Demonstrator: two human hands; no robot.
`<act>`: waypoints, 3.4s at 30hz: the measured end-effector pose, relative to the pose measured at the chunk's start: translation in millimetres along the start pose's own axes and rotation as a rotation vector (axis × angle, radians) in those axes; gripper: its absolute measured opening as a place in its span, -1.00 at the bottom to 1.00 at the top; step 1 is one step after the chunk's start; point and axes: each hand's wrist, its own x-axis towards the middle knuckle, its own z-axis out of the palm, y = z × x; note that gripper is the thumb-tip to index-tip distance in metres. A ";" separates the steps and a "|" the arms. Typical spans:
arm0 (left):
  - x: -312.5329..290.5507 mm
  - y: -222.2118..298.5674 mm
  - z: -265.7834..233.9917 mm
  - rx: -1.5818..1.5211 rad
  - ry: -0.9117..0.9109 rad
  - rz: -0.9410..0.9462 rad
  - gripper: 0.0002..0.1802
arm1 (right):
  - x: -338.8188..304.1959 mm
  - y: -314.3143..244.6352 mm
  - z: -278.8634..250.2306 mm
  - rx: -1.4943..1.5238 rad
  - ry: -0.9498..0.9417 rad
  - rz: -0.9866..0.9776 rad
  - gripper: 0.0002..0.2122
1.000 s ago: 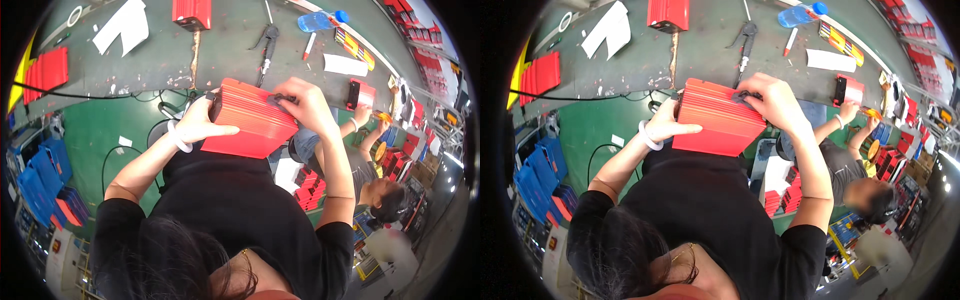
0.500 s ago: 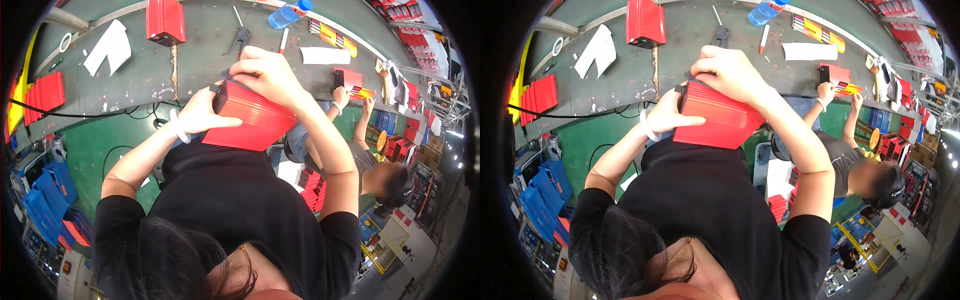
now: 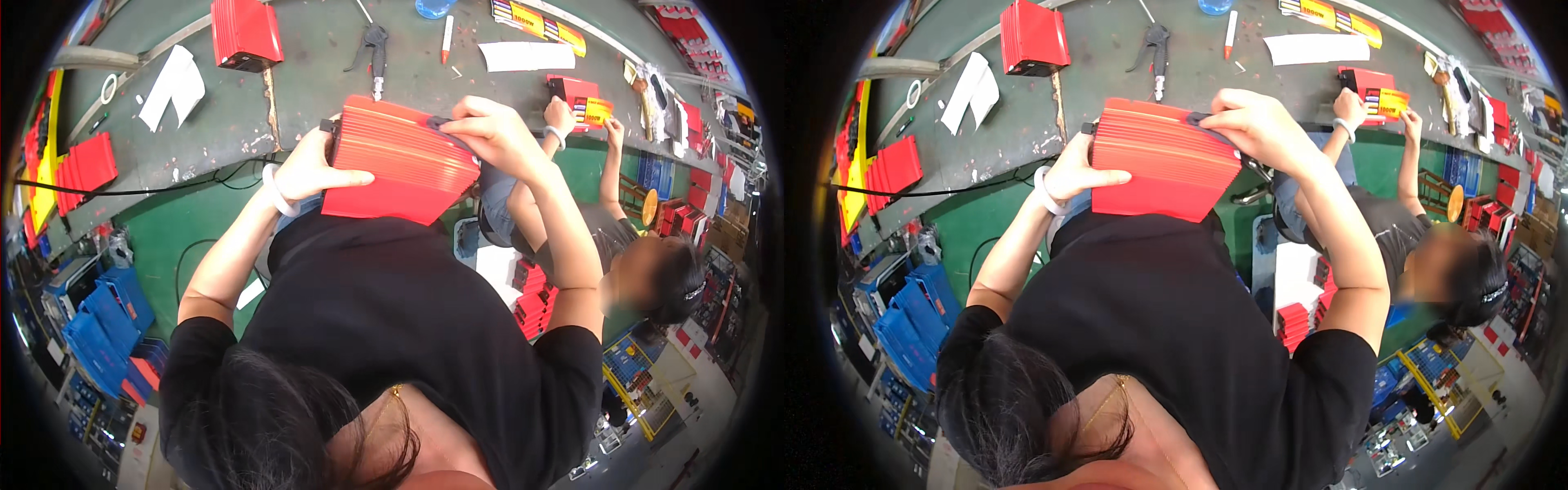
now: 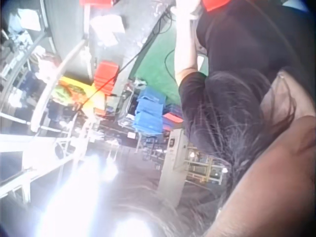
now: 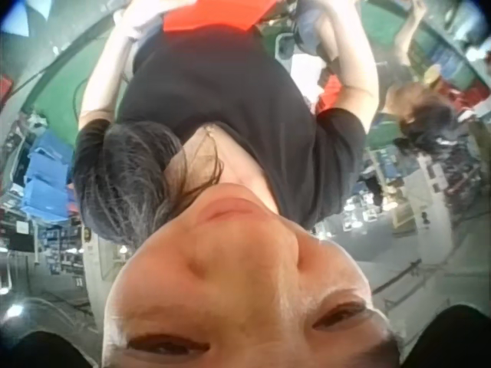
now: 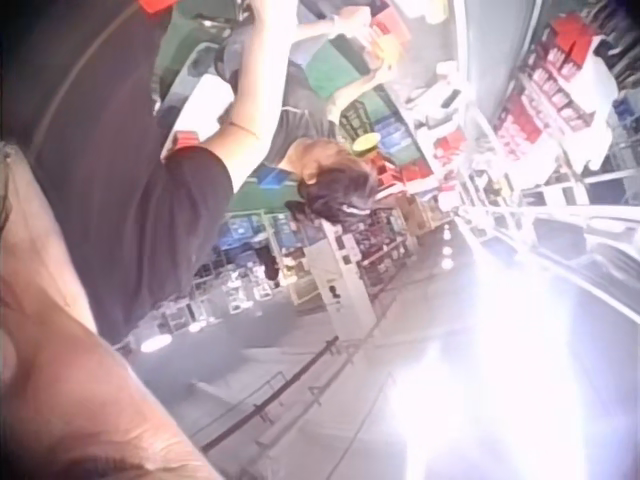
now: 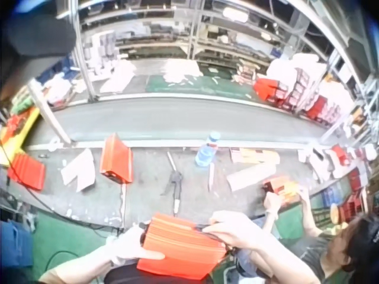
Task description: Cleaning and inspecting red power inverter units using a cloth and an air duster at an assembly line.
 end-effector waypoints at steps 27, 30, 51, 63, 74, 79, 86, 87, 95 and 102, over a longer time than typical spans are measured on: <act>-41.8 4.9 17.4 0.200 0.086 0.243 -0.11 | -25.9 -88.7 -28.6 -0.068 -0.031 0.269 -0.86; -39.9 1.9 20.4 0.183 0.104 0.278 -0.13 | -21.3 -93.5 -19.7 -0.112 -0.016 0.267 -0.89; -27.9 -7.0 21.6 0.159 0.015 0.208 -0.14 | -13.6 -79.4 -11.3 -0.029 0.037 0.183 -0.91; -33.0 -1.5 23.8 0.246 0.022 0.270 -0.13 | -83.1 -25.4 -24.9 1.051 0.802 0.768 -0.75; -36.4 -4.7 20.4 0.345 0.037 0.330 -0.09 | -64.2 -83.9 -19.4 -0.017 0.267 0.398 -0.89; -28.8 -5.3 27.5 0.312 0.059 0.370 -0.13 | -63.7 -91.2 -5.9 -0.113 0.331 0.455 -0.89; -18.6 6.4 39.4 0.313 0.030 0.322 -0.17 | 8.9 -104.3 22.1 -0.023 0.316 -0.038 -0.86; -20.6 6.9 34.7 0.483 -0.001 0.351 -0.20 | 26.9 -108.9 27.1 0.105 0.339 -0.150 -0.84; -29.5 9.4 34.7 0.297 0.090 0.281 -0.19 | -57.7 -46.3 -78.7 0.312 1.092 0.467 -0.92; -25.3 10.7 34.4 0.313 0.053 0.300 -0.19 | -83.3 -56.1 -26.5 0.589 0.667 0.757 -0.89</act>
